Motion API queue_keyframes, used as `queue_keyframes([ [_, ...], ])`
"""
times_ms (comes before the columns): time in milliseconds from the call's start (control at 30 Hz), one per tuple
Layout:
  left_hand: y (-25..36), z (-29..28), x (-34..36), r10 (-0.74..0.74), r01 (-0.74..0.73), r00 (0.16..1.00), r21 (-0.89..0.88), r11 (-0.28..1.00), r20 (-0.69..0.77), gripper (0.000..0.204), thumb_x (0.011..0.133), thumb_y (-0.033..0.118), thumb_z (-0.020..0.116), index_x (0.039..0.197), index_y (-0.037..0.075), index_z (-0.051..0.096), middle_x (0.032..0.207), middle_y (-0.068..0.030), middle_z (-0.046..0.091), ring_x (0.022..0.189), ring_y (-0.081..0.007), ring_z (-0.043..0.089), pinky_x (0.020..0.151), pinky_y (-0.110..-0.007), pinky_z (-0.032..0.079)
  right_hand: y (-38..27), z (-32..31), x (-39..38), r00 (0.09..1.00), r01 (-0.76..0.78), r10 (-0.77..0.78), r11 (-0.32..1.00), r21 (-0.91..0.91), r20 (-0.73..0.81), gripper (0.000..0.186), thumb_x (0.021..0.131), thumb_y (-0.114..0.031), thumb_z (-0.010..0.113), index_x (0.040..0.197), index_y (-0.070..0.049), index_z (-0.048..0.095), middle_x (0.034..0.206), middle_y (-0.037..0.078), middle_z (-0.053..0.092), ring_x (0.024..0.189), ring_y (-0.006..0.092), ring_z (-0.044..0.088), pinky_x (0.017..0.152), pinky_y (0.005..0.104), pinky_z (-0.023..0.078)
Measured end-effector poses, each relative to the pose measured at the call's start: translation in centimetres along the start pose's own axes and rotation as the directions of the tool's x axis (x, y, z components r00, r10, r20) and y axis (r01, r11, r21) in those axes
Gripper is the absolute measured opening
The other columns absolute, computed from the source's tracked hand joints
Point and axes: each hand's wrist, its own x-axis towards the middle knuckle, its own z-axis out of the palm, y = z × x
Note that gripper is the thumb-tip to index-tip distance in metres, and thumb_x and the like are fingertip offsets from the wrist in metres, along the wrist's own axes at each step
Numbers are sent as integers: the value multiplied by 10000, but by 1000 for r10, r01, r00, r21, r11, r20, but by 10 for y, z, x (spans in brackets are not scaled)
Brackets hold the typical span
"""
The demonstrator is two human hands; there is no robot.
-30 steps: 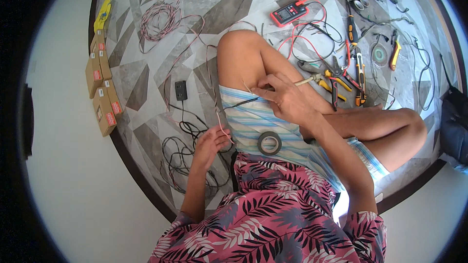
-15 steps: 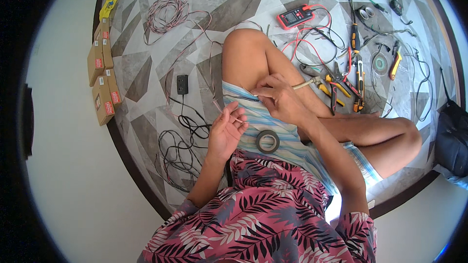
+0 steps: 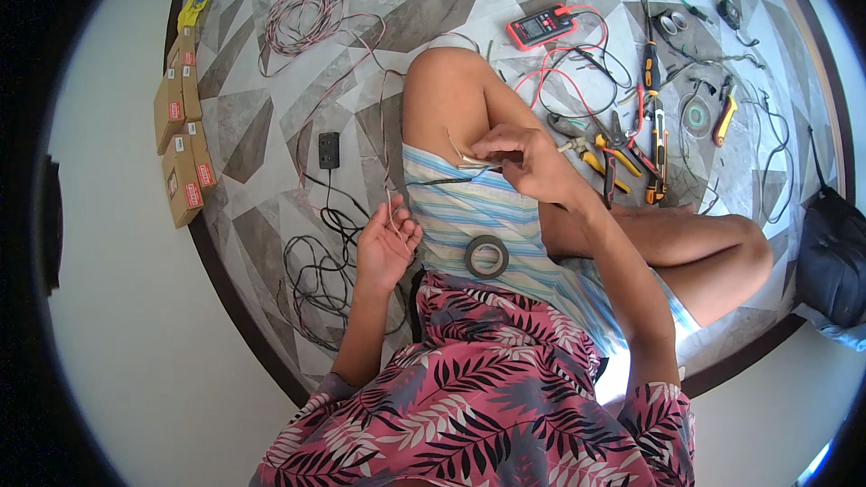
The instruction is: Repairing electrical wires by stripping and taping them while sitting on the floor.
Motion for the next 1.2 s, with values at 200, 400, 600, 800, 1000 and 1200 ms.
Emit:
queue_keyframes([
  [200, -8, 24, -11, 540, -190, 824, 817, 545, -168, 304, 994, 185, 610, 1247, 17, 595, 1131, -114, 644, 1032, -240, 622, 931, -360, 490, -2, 0, -4, 997, -38, 38, 999, -9, -67, 387, 761, 153, 541, 1105, 48, 686, 1075, 122, 667, 1009, 177, 635, 930, 288, 487],
  [400, 32, 64, -6, 470, -511, 667, 814, -275, 578, 443, 831, 121, 755, 1238, 42, 599, 1228, -137, 579, 1122, -331, 567, 992, -414, 433, -8, 0, -9, 977, 179, -211, 888, -424, -29, 347, 742, 118, 672, 1078, 34, 695, 1047, 150, 684, 930, 286, 674, 817, 342, 549],
  [600, 19, 144, 30, 181, -597, 506, 494, -632, 843, 395, 752, 199, 821, 1103, 79, 686, 1139, -92, 637, 1081, -294, 598, 1048, -458, 380, 5, 1, -9, 961, 237, -276, 820, -521, 3, 316, 741, 137, 664, 1031, 18, 704, 995, 136, 675, 893, 303, 678, 720, 369, 561],
  [800, 24, 120, 54, -133, -636, 550, 311, -706, 824, 303, 807, 212, 780, 1081, 104, 710, 1057, -35, 689, 977, -210, 646, 954, -408, 434, 2, 0, -14, 960, 244, -279, 818, -521, 12, 301, 747, 147, 651, 1012, 17, 711, 975, 138, 676, 882, 299, 678, 726, 375, 561],
  [1000, 42, 121, 58, -60, -622, 718, 601, -502, 693, 213, 828, 195, 760, 1005, 80, 731, 861, -103, 715, 808, -276, 685, 798, -382, 469, 7, 4, -9, 971, 204, -239, 838, -506, -5, 269, 785, 126, 656, 1026, 23, 718, 971, 144, 682, 887, 299, 679, 733, 375, 556],
  [1200, 59, 134, 55, -82, -573, 757, 598, -561, 649, 154, 804, 201, 778, 854, 59, 744, 767, -80, 709, 740, -281, 674, 741, -388, 471, 5, 1, -5, 973, 212, -229, 833, -511, 30, 255, 786, 96, 681, 1028, 27, 720, 979, 147, 683, 895, 308, 678, 748, 369, 556],
])
